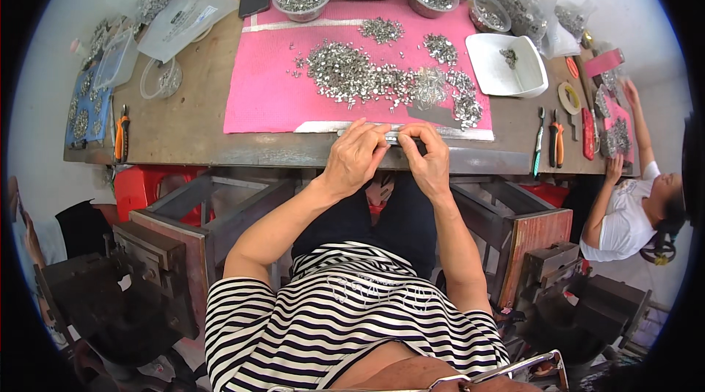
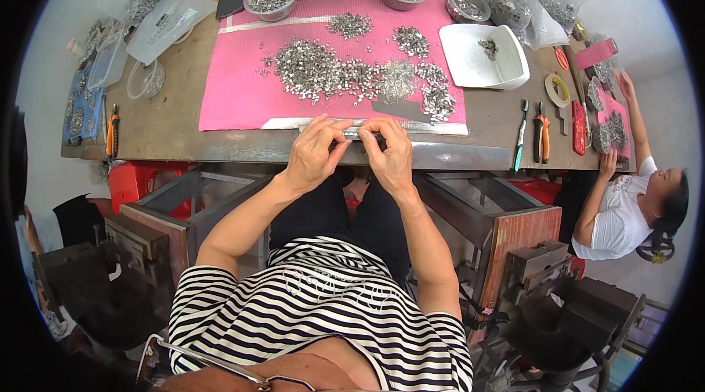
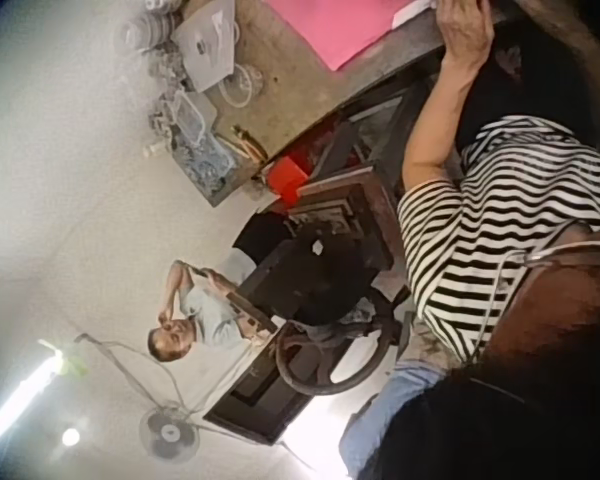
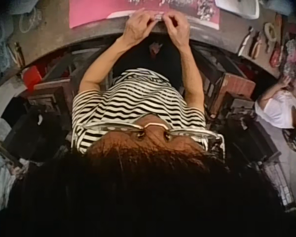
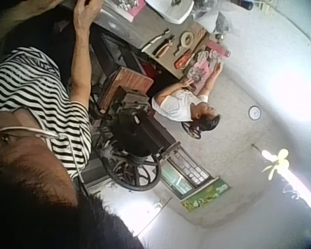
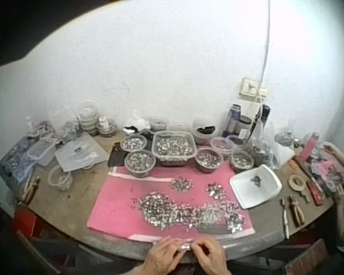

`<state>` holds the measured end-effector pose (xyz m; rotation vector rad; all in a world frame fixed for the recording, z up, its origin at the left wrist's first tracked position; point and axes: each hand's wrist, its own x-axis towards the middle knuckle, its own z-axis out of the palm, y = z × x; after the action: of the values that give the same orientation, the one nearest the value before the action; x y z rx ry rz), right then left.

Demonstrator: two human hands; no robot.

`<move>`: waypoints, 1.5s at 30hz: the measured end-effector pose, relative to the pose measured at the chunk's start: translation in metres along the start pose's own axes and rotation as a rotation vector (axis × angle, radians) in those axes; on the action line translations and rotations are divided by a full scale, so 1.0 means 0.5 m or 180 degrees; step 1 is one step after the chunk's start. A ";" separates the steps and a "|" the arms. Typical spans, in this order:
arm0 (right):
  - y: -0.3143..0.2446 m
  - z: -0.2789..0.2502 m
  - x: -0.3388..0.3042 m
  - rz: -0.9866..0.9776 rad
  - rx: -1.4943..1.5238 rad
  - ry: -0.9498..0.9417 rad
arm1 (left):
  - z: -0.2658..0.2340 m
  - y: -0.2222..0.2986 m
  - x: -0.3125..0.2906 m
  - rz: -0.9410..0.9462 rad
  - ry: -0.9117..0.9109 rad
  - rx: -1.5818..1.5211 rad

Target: The person arranges small metal pieces into a metal fixture by hand, then places the fixture into a manual press machine and rotates the wheel to press them.

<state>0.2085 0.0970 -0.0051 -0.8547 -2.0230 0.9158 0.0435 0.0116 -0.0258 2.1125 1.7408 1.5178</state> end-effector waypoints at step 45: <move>-0.001 -0.037 0.036 -0.0490 -0.0320 -0.0612 | 0.010 0.005 -0.015 -0.0042 0.0196 0.0196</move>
<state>0.2147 0.1170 0.0102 -0.6737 -2.2822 0.8425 0.0494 0.0075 -0.0319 2.0991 1.8410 1.5621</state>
